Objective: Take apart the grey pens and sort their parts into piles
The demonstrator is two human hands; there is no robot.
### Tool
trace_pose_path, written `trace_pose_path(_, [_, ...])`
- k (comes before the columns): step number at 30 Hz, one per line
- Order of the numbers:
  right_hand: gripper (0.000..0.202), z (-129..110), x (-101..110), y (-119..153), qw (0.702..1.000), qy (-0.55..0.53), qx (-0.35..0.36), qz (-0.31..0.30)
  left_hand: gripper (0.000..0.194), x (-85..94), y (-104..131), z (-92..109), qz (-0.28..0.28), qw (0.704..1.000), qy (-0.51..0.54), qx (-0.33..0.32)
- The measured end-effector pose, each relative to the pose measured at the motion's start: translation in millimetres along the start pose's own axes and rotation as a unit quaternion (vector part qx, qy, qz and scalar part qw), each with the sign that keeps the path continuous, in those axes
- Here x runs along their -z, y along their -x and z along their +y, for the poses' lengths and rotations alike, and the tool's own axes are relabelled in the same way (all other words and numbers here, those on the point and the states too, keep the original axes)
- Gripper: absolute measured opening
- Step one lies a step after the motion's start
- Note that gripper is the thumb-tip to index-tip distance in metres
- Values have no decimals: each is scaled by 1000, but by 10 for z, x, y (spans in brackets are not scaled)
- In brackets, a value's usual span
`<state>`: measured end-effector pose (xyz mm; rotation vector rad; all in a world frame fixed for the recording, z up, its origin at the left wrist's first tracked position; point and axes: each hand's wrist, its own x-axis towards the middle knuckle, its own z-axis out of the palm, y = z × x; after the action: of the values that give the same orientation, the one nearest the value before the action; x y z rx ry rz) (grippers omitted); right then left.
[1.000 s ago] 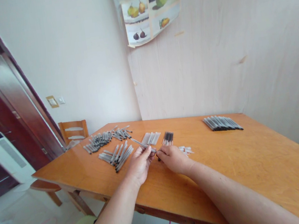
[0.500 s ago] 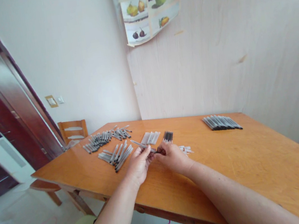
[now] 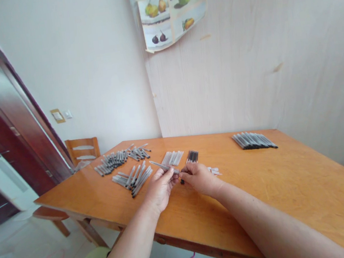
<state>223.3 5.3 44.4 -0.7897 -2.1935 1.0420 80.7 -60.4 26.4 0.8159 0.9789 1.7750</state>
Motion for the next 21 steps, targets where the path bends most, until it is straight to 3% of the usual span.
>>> trace_pose_path(6, [16,40,-27,-16,998,29,48,28,37,16,-10,-5,11,1000,-7,8])
trace_pose_path(13, [30,0,7,13,1000,18,11,-5,35,20,-9,-2,32,999,-5,0])
trace_pose_path(21, [10,22,-15,-16,998,42,40,29,39,26,-16,-7,37,999,-16,4])
